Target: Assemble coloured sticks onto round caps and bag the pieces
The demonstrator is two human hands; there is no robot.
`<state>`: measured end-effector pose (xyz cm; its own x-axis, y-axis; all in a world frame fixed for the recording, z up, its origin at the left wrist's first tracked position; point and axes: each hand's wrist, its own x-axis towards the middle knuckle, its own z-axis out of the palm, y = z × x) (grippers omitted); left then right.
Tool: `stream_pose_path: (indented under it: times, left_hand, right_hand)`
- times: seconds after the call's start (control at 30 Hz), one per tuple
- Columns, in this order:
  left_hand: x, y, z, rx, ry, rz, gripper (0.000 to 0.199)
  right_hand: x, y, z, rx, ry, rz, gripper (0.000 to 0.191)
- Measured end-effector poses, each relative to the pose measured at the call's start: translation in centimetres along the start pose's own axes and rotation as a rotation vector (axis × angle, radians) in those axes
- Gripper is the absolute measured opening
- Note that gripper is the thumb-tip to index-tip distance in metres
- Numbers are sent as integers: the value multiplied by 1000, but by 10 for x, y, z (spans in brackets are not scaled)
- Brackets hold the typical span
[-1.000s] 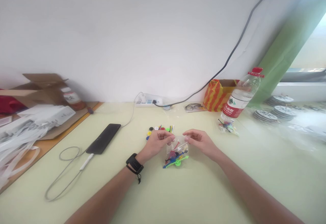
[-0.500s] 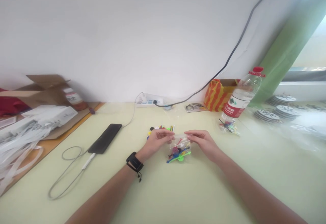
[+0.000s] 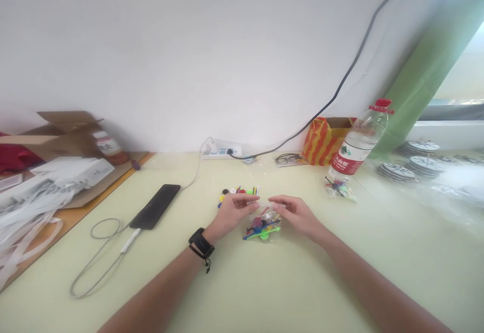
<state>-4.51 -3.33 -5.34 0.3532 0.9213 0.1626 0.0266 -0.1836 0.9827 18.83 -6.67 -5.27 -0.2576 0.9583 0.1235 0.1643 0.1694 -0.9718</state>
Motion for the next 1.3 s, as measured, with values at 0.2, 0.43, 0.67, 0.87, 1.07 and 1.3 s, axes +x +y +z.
stream_pose_path:
  times: [0.2, 0.43, 0.67, 0.87, 1.07, 1.3]
  left_hand:
    - [-5, 3, 5, 57, -87, 6, 32]
    - [-8, 13, 10, 140, -203, 55, 29]
    - [-3, 13, 3, 175, -170, 36, 31]
    - [-3, 12, 1, 104, -149, 38, 27]
    - [-1, 8, -1, 31, -102, 44, 25]
    - [0, 4, -3, 51, -20, 25, 26]
  right_hand:
    - [-3, -8, 4, -103, -51, -41, 37]
    - [-4, -8, 3, -192, -61, -119, 35]
    - [0, -9, -17, -187, -3, -90, 39]
    - [1, -6, -14, -76, 33, -42, 36]
    - [2, 0, -8, 110, 48, -8, 35]
    - [2, 2, -7, 169, 85, -7, 31]
